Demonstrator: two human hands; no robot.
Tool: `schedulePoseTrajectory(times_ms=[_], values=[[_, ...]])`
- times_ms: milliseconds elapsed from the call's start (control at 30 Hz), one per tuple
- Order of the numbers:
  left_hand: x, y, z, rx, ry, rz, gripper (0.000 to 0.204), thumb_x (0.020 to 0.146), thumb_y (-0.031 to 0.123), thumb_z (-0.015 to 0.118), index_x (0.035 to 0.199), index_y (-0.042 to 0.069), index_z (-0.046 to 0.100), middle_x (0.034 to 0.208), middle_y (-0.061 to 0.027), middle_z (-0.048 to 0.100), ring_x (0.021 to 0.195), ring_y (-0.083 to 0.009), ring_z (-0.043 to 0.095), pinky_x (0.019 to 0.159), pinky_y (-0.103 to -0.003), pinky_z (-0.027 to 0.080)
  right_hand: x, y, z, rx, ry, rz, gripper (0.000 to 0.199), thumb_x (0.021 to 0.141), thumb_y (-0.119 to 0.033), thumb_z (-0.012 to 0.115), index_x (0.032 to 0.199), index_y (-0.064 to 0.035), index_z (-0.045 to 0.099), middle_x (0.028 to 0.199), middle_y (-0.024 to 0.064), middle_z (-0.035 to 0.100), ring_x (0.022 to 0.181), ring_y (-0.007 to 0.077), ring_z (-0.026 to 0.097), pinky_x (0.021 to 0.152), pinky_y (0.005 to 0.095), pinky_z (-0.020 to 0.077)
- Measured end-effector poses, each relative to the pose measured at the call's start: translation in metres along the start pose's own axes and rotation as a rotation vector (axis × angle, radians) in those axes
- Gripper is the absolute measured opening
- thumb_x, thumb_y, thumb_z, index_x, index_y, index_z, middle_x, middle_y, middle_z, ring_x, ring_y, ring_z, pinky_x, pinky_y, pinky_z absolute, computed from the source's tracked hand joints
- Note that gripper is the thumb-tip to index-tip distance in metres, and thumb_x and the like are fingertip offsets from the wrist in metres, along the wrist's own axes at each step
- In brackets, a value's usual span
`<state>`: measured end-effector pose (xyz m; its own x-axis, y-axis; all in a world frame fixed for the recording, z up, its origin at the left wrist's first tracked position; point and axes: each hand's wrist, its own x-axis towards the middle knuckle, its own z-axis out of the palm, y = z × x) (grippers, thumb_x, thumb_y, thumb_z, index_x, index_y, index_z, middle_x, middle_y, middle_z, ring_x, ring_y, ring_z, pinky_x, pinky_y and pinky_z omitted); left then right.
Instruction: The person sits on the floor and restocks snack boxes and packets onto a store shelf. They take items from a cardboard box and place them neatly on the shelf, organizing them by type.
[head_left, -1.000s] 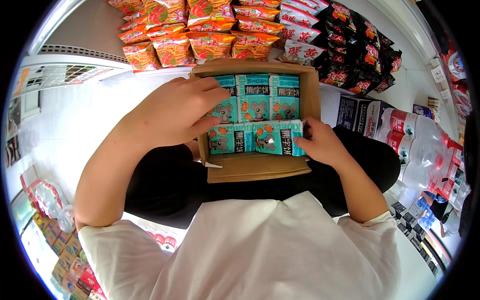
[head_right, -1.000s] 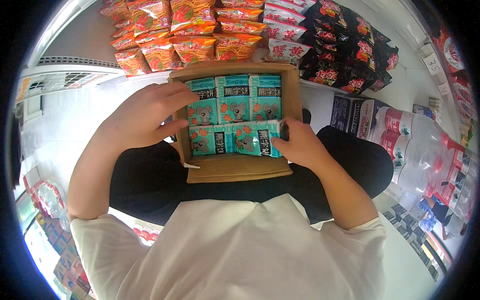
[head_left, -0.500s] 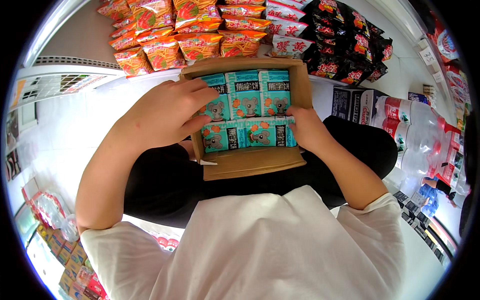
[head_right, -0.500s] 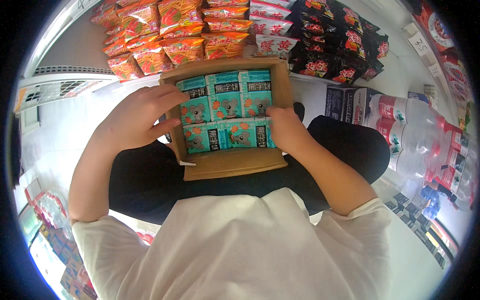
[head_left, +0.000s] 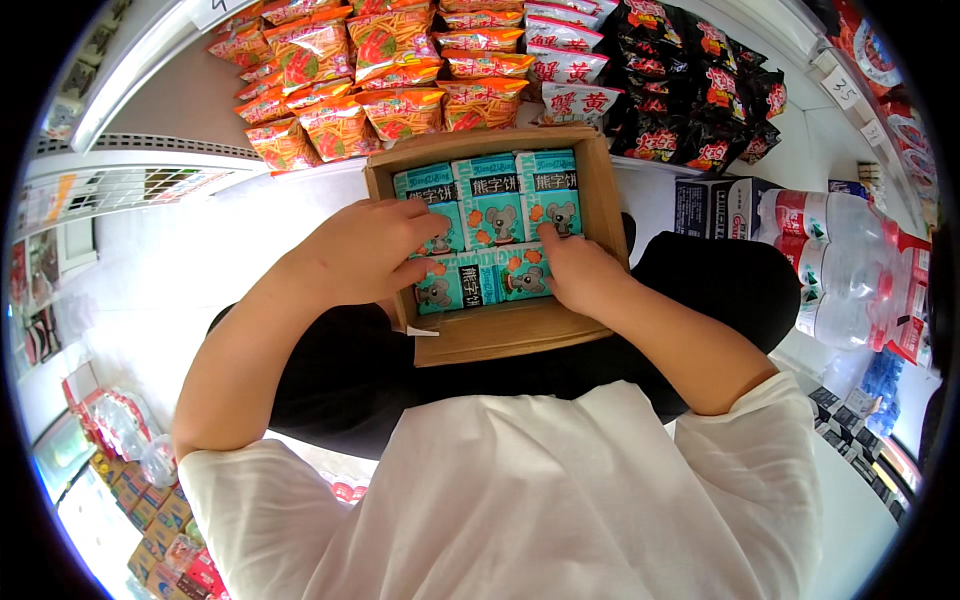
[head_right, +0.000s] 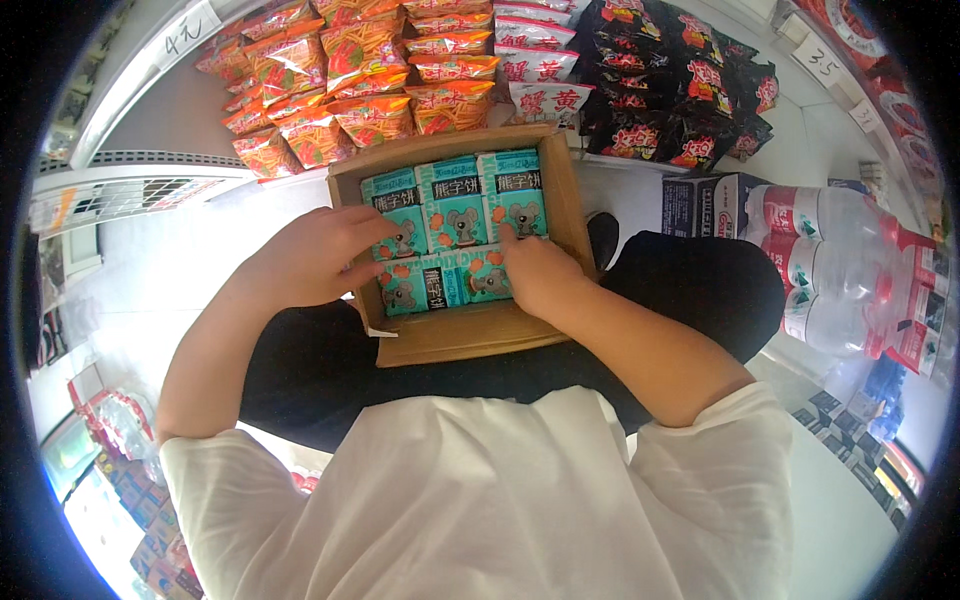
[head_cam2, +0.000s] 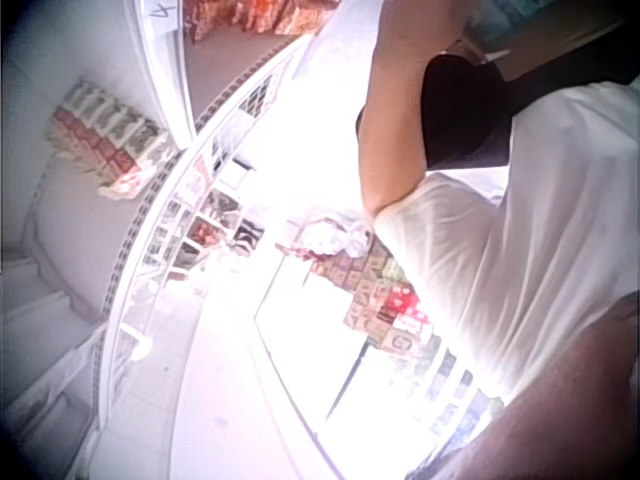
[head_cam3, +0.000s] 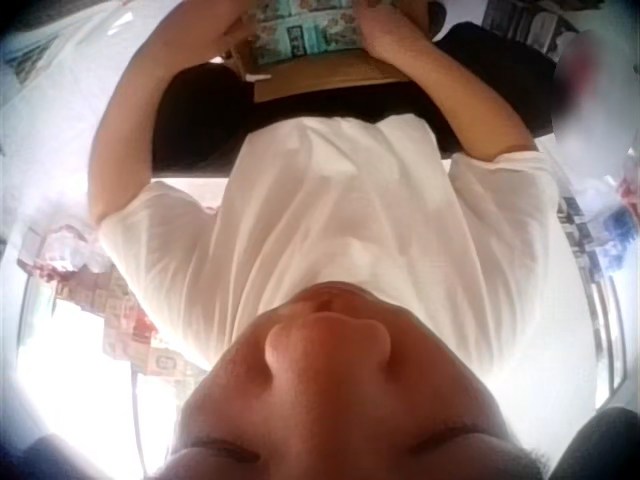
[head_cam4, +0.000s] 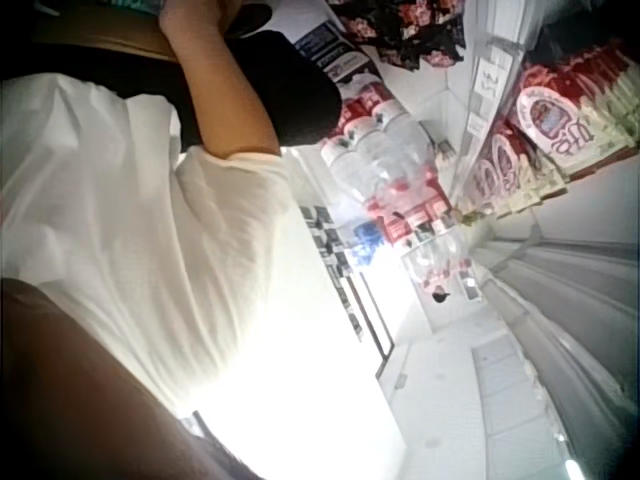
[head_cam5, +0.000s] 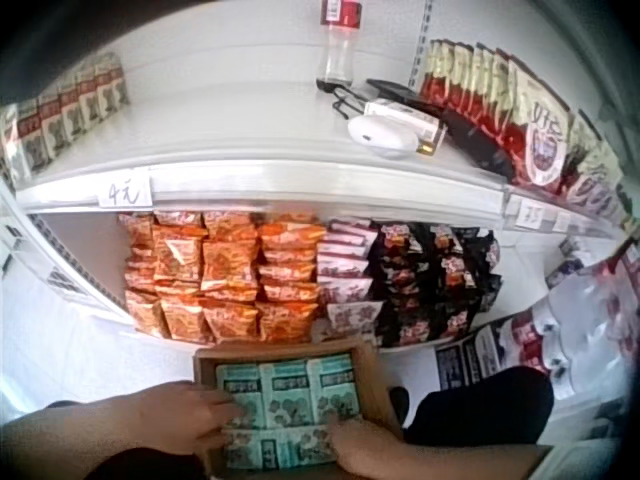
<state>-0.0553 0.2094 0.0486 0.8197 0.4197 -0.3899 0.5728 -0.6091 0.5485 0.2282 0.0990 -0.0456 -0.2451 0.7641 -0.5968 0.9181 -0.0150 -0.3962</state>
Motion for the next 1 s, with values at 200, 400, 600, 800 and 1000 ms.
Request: schedulePoseTrajectory(times_ms=[200, 400, 600, 800, 1000], values=[[0.001, 0.002, 0.006, 0.027, 0.048, 0.036, 0.036, 0.088, 0.016, 0.073, 0.122, 0.005, 0.065, 0.108, -0.0159, 0.066, 0.101, -0.0389, 0.067, 0.085, -0.049, 0.055, 0.006, 0.008, 0.009, 0.002, -0.09, -0.028, 0.07, 0.082, -0.012, 0.08, 0.135, 0.0046, 0.038, 0.105, 0.0325, 0.069, 0.102, 0.0504, 0.068, 0.088, 0.0544, 0.0573], [-0.016, 0.009, -0.025, 0.141, 0.37, 0.068, 0.025, 0.087, 0.015, 0.073, 0.11, 0.004, 0.067, 0.099, -0.0145, 0.068, 0.091, -0.0366, 0.069, 0.079, -0.047, 0.056, 0.004, -0.006, -0.011, -0.18, -0.099, -0.094, 0.053, 0.09, -0.026, 0.071, 0.129, 0.0043, 0.053, 0.103, 0.0262, 0.072, 0.099, 0.0451, 0.071, 0.084, 0.0538, 0.0583], [-0.075, -0.002, -0.122, 0.265, 1.322, 0.001, 0.02, 0.085, -0.003, 0.067, 0.104, 0.003, 0.071, 0.105, -0.0116, 0.074, 0.095, -0.0272, 0.07, 0.084, -0.037, 0.055, -0.002, -0.03, -0.061, -0.104, 0.105, -0.189, 0.043, 0.092, -0.03, 0.07, 0.124, -0.0021, 0.06, 0.105, 0.0218, 0.07, 0.097, 0.0415, 0.071, 0.081, 0.0534, 0.0588], [-0.141, -0.069, -0.293, 0.874, 1.59, -0.591, 0.041, 0.092, 0.029, 0.066, 0.127, 0.009, 0.066, 0.124, -0.0192, 0.067, 0.119, -0.0395, 0.064, 0.1, -0.048, 0.052, 0.011, -0.027, -0.067, -0.162, 0.154, -0.244, 0.039, 0.093, -0.032, 0.069, 0.12, -0.0054, 0.061, 0.104, 0.0184, 0.068, 0.099, 0.0383, 0.071, 0.082, 0.0523, 0.0583], [-0.182, -0.159, -0.396, 0.367, 1.164, -1.05, 0.082, 0.087, 0.058, 0.066, 0.147, 0.002, 0.055, 0.147, -0.0237, 0.057, 0.134, -0.0428, 0.056, 0.112, -0.05, 0.045, 0.022, -0.024, -0.061, -0.18, 0.119, -0.296, 0.037, 0.093, -0.034, 0.07, 0.116, -0.0057, 0.062, 0.104, 0.0168, 0.07, 0.101, 0.0373, 0.071, 0.083, 0.0519, 0.0585]])
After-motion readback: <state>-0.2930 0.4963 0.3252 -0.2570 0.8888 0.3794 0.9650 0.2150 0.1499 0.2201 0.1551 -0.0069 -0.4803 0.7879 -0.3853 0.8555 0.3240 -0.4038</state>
